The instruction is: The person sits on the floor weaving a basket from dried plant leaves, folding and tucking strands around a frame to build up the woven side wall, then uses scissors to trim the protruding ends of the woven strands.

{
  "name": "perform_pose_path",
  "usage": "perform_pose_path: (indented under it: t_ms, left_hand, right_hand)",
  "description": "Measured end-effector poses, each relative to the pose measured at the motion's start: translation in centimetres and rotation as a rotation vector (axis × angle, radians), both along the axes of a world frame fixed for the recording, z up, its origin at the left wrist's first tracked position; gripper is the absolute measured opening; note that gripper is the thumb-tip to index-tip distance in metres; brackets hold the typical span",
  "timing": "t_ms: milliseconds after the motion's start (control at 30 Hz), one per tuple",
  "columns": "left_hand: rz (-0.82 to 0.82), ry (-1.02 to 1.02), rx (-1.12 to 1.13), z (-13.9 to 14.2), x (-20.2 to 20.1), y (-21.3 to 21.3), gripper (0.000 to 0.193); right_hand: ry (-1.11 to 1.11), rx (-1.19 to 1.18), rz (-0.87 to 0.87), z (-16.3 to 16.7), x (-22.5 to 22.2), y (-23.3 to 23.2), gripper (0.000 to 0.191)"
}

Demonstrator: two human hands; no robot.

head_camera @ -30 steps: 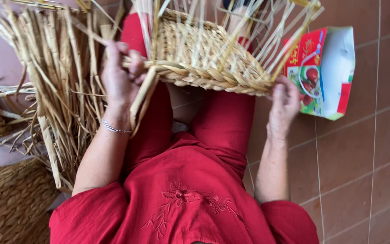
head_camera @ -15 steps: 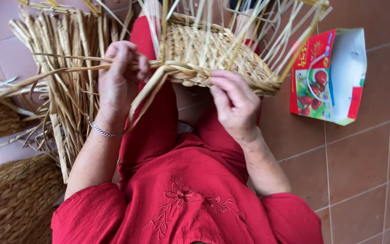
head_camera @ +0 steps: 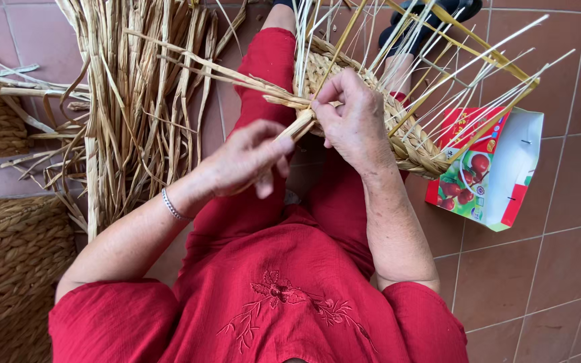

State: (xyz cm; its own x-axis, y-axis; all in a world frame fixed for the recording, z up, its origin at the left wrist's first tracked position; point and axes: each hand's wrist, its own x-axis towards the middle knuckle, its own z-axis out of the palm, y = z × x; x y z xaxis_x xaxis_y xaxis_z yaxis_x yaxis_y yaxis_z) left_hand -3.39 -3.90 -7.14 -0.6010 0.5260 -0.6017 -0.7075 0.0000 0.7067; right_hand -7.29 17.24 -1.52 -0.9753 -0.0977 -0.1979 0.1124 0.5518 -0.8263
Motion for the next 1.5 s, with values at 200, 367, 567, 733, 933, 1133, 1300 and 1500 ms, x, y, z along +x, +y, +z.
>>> perform_pose_path:
  t_ms: [200, 367, 567, 733, 933, 1133, 1300, 1500]
  left_hand:
    - [-0.006, 1.371, -0.627, 2.9, -0.1, -2.2, 0.032]
    - [-0.098, 1.376, -0.644, 3.5, 1.1, -1.9, 0.013]
    - [-0.192, 1.007, -0.358, -1.7, 5.9, -2.7, 0.034]
    - [0.139, 0.599, -0.767, -12.1, -0.1, -12.0, 0.040]
    - [-0.039, 0.520, -1.314, -20.8, -7.9, -13.2, 0.032]
    - [-0.053, 0.495, -1.529, -22.4, -9.8, -11.2, 0.046]
    - [0.754, 0.478, -0.813, -21.2, -9.6, -14.5, 0.029]
    - [0.989, 0.659, -0.263, -10.4, -8.2, -21.0, 0.024]
  right_hand:
    - [-0.048, -0.252, -0.054, -1.0, 0.4, 0.0, 0.015]
    - [-0.028, -0.329, -0.084, -1.4, 0.5, 0.6, 0.016]
    - [-0.004, -0.194, -0.092, -1.7, 0.7, -0.3, 0.021]
    - [0.033, -0.165, -0.080, -1.9, 1.1, -1.1, 0.018]
    - [0.008, -0.174, -0.091, -2.1, 1.1, -1.4, 0.017]
    - [-0.015, -0.248, -0.111, -2.1, 1.0, -1.4, 0.017]
    - [-0.015, -0.253, -0.115, -2.4, 1.1, -1.0, 0.015]
    - [0.055, -0.175, -0.097, -1.7, 1.2, -1.0, 0.015]
